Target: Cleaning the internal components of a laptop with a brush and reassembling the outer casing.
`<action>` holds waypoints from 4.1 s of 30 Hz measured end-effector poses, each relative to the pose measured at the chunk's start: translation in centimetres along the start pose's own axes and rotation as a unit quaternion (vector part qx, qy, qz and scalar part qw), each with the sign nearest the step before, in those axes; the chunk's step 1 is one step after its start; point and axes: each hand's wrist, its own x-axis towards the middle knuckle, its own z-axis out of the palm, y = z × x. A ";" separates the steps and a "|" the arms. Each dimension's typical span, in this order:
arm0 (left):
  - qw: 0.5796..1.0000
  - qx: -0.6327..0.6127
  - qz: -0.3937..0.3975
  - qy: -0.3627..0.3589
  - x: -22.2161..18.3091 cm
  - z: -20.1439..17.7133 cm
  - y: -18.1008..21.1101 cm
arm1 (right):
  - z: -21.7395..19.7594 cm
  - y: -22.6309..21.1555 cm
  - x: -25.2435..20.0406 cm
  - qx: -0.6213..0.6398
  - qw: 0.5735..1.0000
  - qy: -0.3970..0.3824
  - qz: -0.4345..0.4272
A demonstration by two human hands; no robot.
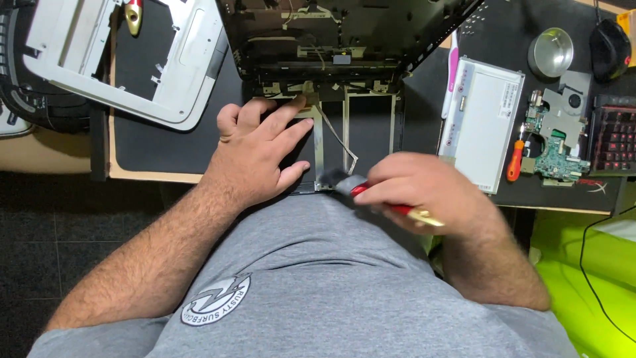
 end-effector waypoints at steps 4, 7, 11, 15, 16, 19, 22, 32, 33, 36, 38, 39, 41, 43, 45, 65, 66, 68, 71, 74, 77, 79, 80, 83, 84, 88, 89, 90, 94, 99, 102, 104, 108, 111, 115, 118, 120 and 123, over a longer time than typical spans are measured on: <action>1.000 -0.007 -0.002 -0.004 -0.1 0.1 -0.1 | -0.4 -0.7 0.9 0.021 0.998 -0.063 0.023; 1.000 -0.007 0.005 -0.001 -0.3 0.1 -0.2 | -1.1 0.0 0.0 -0.018 0.992 -0.090 0.085; 1.000 -0.013 0.006 0.000 -0.2 0.3 -0.3 | 0.0 0.0 1.0 -0.013 0.994 -0.084 0.069; 1.000 -0.013 0.012 0.012 -0.3 0.6 -0.4 | -1.4 0.1 -1.5 -0.080 0.979 -0.100 0.158; 1.000 -0.012 0.010 0.012 -0.3 0.2 -0.3 | -1.9 -0.2 -1.6 -0.079 0.979 -0.101 0.157; 0.999 0.030 0.027 0.010 -0.2 -0.5 -0.2 | -2.4 -0.6 -2.7 -0.010 0.998 0.024 0.051; 0.996 -0.049 0.080 0.012 0.1 -0.8 0.2 | -1.1 0.0 -4.6 -0.066 0.993 0.064 0.073; 0.972 -0.021 0.227 0.063 0.2 -0.6 3.2 | 1.3 -1.3 -5.0 0.007 0.973 0.213 0.085; 0.970 -0.020 0.235 0.061 0.2 -0.2 3.4 | 1.5 -1.4 -5.5 -0.001 0.970 0.227 0.092; 0.977 0.019 0.213 0.001 -0.3 0.0 4.0 | 2.0 -0.8 -5.8 -0.006 0.966 0.248 0.076; 0.979 0.029 0.201 -0.022 -0.4 -0.3 4.5 | 2.1 -0.6 -5.8 -0.008 0.966 0.252 0.062; 0.980 0.035 0.189 -0.048 -0.3 -0.4 4.7 | 2.2 -0.6 -5.8 -0.007 0.965 0.257 0.052; 0.978 0.028 0.183 -0.094 0.0 -0.6 4.9 | 2.4 -0.6 -5.7 -0.020 0.961 0.273 0.045; 0.974 0.024 0.175 -0.140 0.1 -0.7 5.0 | 2.7 -0.3 -6.0 -0.031 0.956 0.288 0.037; 0.972 0.004 0.180 -0.152 0.0 -0.7 4.5 | 3.1 0.4 -6.6 -0.036 0.954 0.299 -0.001; 0.886 -0.404 -0.208 0.091 7.6 -8.8 -5.6 | 7.5 2.5 -7.7 -0.166 0.953 0.156 0.200; 0.908 -0.371 -0.172 0.091 8.8 -9.2 -5.7 | 7.4 2.5 -7.7 -0.163 0.954 0.161 0.193; 0.930 -0.335 -0.125 0.088 10.7 -9.8 -6.6 | 7.7 2.5 -8.3 -0.146 0.956 0.191 0.170; 0.965 -0.257 -0.031 0.035 13.2 -11.0 -7.2 | 8.1 2.1 -8.9 -0.121 0.951 0.250 0.133; 0.981 -0.190 0.002 -0.050 14.7 -12.1 -7.5 | 8.7 2.0 -9.7 -0.109 0.939 0.304 0.122; 0.982 -0.180 -0.031 -0.055 14.8 -11.6 -8.3 | 8.7 1.7 -10.1 -0.099 0.925 0.348 0.120; 0.980 -0.194 -0.047 -0.028 14.3 -10.8 -9.1 | 8.5 1.8 -10.1 -0.093 0.916 0.372 0.116; 0.976 -0.204 -0.082 0.004 13.8 -10.5 -9.5 | 8.4 2.0 -10.2 -0.066 0.910 0.400 0.087; 0.956 -0.246 -0.152 0.059 11.8 -10.8 -8.9 | 8.1 2.4 -10.8 -0.034 0.886 0.461 0.051; 0.938 -0.277 -0.190 0.084 11.0 -11.0 -8.4 | 8.1 2.5 -10.9 -0.029 0.869 0.491 0.043; 0.898 -0.330 -0.282 0.078 7.7 -11.9 -4.7 | 7.3 1.8 -10.6 -0.038 0.841 0.540 0.003; 0.861 -0.341 -0.371 0.075 7.1 -11.9 -3.5 | 7.2 1.4 -10.2 0.002 0.825 0.565 -0.007; 0.815 -0.349 -0.456 0.070 6.5 -12.0 -2.3 | 7.1 0.9 -9.9 0.041 0.807 0.589 -0.017; 0.682 -0.478 -0.551 0.054 4.3 -11.6 2.3 | 7.6 0.3 -9.6 0.083 0.806 0.586 -0.025; 0.515 -0.660 -0.537 0.103 0.5 -6.8 4.2 | 10.4 1.7 -10.6 0.130 0.804 0.580 0.003; 0.491 -0.738 -0.448 0.119 -2.1 -3.1 4.2 | 6.5 -2.6 -6.8 0.220 0.804 0.547 0.071; 0.487 -0.772 -0.388 0.125 -2.8 -1.6 4.9 | 7.5 0.0 -6.9 0.205 0.804 0.557 0.032; 0.466 -0.819 -0.321 0.093 -3.5 -0.2 6.0 | 6.8 1.2 -6.0 0.065 0.787 0.611 0.059; 0.475 -0.820 -0.315 0.051 -4.0 0.8 5.8 | 5.7 3.2 -6.4 0.035 0.786 0.614 0.065; 0.511 -0.796 -0.325 0.015 -2.8 -1.6 6.1 | 4.1 2.3 -4.2 0.023 0.784 0.616 0.073; 0.523 -0.788 -0.325 0.003 -2.8 -1.7 5.8 | 2.6 2.5 -4.1 0.041 0.802 0.588 0.093; 0.514 -0.800 -0.309 0.004 -2.8 -2.1 6.0 | 1.9 3.2 -4.6 0.054 0.814 0.566 0.116; 0.489 -0.808 -0.328 0.011 -3.0 -1.9 6.0 | 0.7 3.2 -4.4 0.058 0.826 0.548 0.119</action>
